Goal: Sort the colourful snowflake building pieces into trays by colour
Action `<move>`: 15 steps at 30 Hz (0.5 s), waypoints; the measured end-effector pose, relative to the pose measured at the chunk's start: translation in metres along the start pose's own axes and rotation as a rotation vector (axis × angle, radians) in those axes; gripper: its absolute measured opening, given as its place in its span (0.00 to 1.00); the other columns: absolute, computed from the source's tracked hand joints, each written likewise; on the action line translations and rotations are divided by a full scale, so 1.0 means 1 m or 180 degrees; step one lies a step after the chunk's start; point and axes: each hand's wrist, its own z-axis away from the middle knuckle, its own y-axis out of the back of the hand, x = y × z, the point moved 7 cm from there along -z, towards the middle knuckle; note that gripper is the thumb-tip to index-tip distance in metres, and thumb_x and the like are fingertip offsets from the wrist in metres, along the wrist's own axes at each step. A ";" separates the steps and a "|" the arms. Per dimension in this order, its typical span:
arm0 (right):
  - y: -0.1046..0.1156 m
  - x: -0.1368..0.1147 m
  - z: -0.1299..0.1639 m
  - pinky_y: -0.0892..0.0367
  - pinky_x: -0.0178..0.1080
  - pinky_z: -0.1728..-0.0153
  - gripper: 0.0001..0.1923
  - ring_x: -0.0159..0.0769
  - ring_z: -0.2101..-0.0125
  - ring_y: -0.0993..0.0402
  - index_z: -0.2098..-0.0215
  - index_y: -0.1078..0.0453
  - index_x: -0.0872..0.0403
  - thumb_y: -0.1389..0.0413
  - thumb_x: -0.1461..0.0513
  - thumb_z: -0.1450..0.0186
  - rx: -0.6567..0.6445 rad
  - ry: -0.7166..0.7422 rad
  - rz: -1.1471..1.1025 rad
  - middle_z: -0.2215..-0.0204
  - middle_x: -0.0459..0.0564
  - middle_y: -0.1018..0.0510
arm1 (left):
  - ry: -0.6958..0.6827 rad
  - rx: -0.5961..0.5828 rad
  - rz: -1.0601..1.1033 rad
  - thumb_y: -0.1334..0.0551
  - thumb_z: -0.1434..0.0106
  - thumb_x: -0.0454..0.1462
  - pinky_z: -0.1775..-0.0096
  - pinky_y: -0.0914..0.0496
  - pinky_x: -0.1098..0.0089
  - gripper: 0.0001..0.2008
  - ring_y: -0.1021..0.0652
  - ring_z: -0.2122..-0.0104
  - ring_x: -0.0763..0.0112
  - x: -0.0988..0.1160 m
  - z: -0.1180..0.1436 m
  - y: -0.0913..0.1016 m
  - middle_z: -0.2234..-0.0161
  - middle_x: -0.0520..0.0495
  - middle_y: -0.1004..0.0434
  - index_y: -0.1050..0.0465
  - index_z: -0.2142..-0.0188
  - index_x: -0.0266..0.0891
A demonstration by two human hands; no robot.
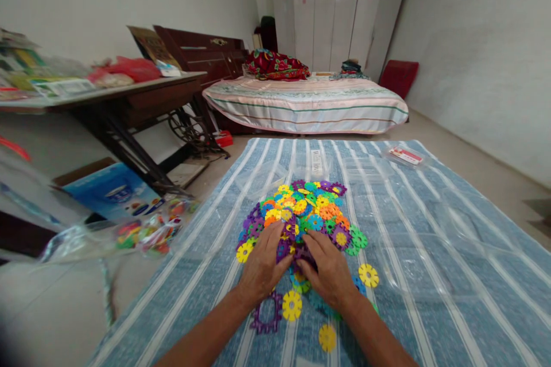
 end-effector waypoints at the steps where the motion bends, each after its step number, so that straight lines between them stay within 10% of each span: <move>1: 0.000 0.004 -0.004 0.34 0.48 0.49 0.22 0.42 0.49 0.32 0.45 0.36 0.52 0.47 0.60 0.38 0.0117 -0.0014 -0.0017 0.50 0.56 0.28 | -0.0013 0.0043 -0.0019 0.42 0.42 0.35 0.44 0.38 0.50 0.32 0.38 0.41 0.54 -0.001 -0.006 -0.003 0.42 0.33 0.39 0.51 0.39 0.35; 8: 0.011 0.021 -0.013 0.31 0.47 0.52 0.17 0.41 0.52 0.29 0.49 0.34 0.52 0.51 0.62 0.36 0.0645 -0.0169 0.0109 0.54 0.55 0.25 | 0.0018 0.0032 -0.0045 0.38 0.44 0.39 0.44 0.37 0.51 0.37 0.38 0.41 0.53 0.000 -0.024 -0.008 0.42 0.34 0.40 0.53 0.39 0.36; 15: 0.038 0.029 0.020 0.34 0.51 0.50 0.15 0.44 0.49 0.33 0.52 0.33 0.54 0.49 0.60 0.36 0.0754 -0.0437 0.0656 0.51 0.58 0.28 | 0.0065 0.0360 -0.0474 0.42 0.41 0.47 0.45 0.37 0.50 0.33 0.37 0.42 0.52 -0.013 0.000 0.027 0.43 0.35 0.38 0.48 0.40 0.38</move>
